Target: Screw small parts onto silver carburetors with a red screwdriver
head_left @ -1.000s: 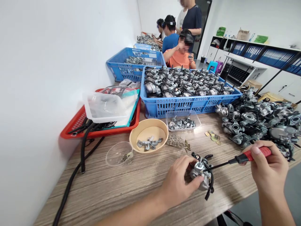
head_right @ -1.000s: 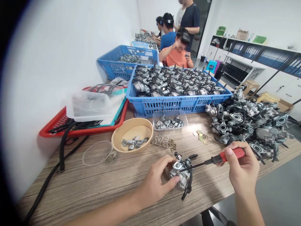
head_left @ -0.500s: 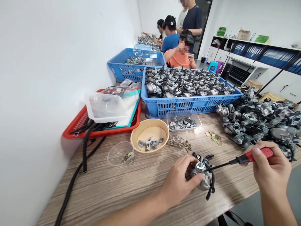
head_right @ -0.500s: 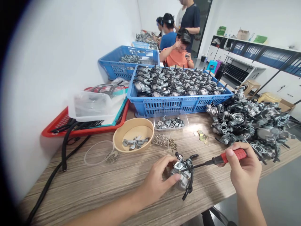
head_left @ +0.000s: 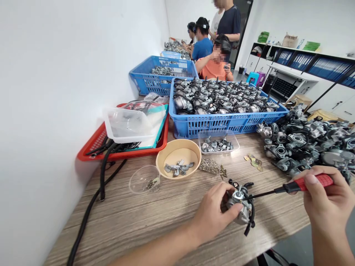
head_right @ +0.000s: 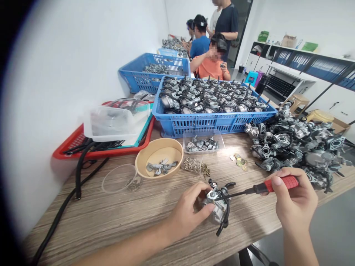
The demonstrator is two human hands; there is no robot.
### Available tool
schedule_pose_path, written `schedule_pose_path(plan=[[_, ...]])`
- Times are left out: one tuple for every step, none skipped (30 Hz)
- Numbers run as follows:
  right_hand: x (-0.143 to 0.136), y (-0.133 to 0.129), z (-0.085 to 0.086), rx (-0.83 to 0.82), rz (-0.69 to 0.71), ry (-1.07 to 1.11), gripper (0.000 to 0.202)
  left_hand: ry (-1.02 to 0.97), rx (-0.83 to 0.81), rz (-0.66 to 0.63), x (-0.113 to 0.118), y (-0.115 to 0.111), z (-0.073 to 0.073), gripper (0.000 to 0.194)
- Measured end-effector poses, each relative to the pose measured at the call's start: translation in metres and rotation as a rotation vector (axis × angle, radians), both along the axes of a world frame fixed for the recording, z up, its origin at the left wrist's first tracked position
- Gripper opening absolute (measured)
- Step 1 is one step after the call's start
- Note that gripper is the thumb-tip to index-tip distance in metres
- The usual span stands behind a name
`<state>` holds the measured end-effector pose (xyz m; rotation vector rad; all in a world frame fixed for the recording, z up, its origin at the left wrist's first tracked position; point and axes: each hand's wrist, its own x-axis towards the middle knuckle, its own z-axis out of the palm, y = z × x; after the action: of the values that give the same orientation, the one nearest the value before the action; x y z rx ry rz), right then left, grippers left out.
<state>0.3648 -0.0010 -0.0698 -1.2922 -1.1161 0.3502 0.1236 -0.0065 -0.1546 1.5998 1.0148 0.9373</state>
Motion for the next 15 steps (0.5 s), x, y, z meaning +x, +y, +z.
schedule_pose_path(plan=[[-0.001, 0.000, 0.000, -0.012, -0.002, -0.006, 0.037, -0.001, -0.003, 0.001, 0.000, 0.000, 0.000, 0.025], [-0.001, 0.001, -0.001, -0.016, 0.000, -0.011, 0.035, -0.002, -0.005, 0.001, 0.000, 0.000, 0.000, 0.025], [0.000, 0.002, -0.001, -0.009, 0.011, -0.020, 0.035, -0.003, -0.008, 0.003, 0.000, 0.000, 0.000, 0.025], [0.002, 0.003, -0.003, 0.005, 0.028, -0.030, 0.034, -0.004, -0.011, 0.003, 0.000, 0.000, 0.001, 0.025], [0.004, 0.004, -0.004, 0.021, 0.042, -0.039, 0.033, -0.005, -0.014, 0.005, 0.000, 0.000, 0.001, 0.025], [0.007, 0.006, -0.005, 0.032, 0.052, -0.048, 0.032, -0.005, -0.016, 0.006, 0.000, 0.000, 0.001, 0.026], [0.010, 0.007, -0.006, 0.040, 0.064, -0.056, 0.031, -0.005, -0.015, 0.007, 0.000, 0.000, 0.001, 0.026], [0.012, 0.008, -0.006, 0.047, 0.075, -0.062, 0.031, -0.005, -0.016, 0.006, 0.000, 0.000, 0.001, 0.027], [0.013, 0.009, -0.006, 0.049, 0.084, -0.065, 0.030, -0.003, -0.017, 0.004, 0.000, 0.000, 0.001, 0.027], [0.014, 0.010, -0.005, 0.049, 0.091, -0.070, 0.028, 0.000, -0.019, 0.001, 0.000, 0.000, 0.001, 0.027], [0.013, 0.011, -0.004, 0.054, 0.103, -0.082, 0.027, 0.001, -0.021, -0.001, 0.000, 0.000, 0.001, 0.028], [0.013, 0.011, -0.003, 0.060, 0.117, -0.098, 0.025, 0.003, -0.024, -0.002, 0.000, 0.000, 0.001, 0.028], [0.012, 0.011, -0.001, 0.075, 0.131, -0.121, 0.023, 0.004, -0.026, -0.002, 0.000, 0.000, 0.001, 0.027], [0.011, 0.012, 0.001, 0.098, 0.150, -0.151, 0.021, 0.005, -0.025, -0.002, 0.000, 0.000, 0.001, 0.027], [0.010, 0.012, 0.003, 0.129, 0.174, -0.183, 0.020, 0.004, -0.021, 0.000, 0.000, -0.001, 0.001, 0.027]])
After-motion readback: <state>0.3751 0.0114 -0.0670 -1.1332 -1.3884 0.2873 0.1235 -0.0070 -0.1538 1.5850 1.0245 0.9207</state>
